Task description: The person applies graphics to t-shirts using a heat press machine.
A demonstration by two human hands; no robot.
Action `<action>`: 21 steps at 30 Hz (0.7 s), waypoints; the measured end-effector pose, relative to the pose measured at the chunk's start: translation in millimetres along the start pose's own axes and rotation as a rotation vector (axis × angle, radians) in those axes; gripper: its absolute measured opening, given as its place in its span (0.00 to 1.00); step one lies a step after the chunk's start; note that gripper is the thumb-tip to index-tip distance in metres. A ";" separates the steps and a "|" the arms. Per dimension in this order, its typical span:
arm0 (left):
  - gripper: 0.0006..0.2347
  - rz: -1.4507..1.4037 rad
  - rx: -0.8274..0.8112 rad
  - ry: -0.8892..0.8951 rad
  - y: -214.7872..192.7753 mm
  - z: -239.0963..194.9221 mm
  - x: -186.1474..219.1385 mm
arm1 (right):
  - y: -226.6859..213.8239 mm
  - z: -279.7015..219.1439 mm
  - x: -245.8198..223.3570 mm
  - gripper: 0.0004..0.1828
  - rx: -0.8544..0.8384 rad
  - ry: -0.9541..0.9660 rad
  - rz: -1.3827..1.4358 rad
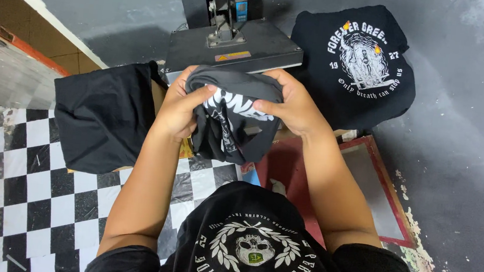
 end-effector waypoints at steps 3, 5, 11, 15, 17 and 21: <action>0.13 -0.002 0.034 0.013 -4.3 1.5 2.9 | -14.9 1.0 7.5 0.27 0.045 0.074 0.146; 0.14 -0.010 0.050 0.000 -3.0 2.6 2.5 | -19.3 1.4 -0.1 0.31 0.009 0.037 0.218; 0.18 -0.136 0.069 -0.031 16.7 0.6 5.2 | -14.1 4.8 -19.3 0.45 -0.060 -0.097 0.018; 0.19 -0.102 0.041 0.029 39.9 -8.4 8.4 | -24.5 11.9 14.6 0.38 -0.091 0.010 -0.334; 0.19 -0.037 0.047 0.068 38.4 -7.1 5.5 | -40.6 19.2 27.7 0.31 -0.031 0.016 -0.262; 0.16 0.181 0.078 0.162 24.5 -1.8 -7.0 | -68.8 29.0 31.6 0.17 0.036 0.018 0.048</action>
Point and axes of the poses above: each hand's wrist, its own z-axis towards the middle knuckle, its own y-axis out of the palm, x = y × z, the point moved 8 cm from there along z, towards the middle knuckle, and after that the axes turned 14 degrees about x, right-handed, at the moved point
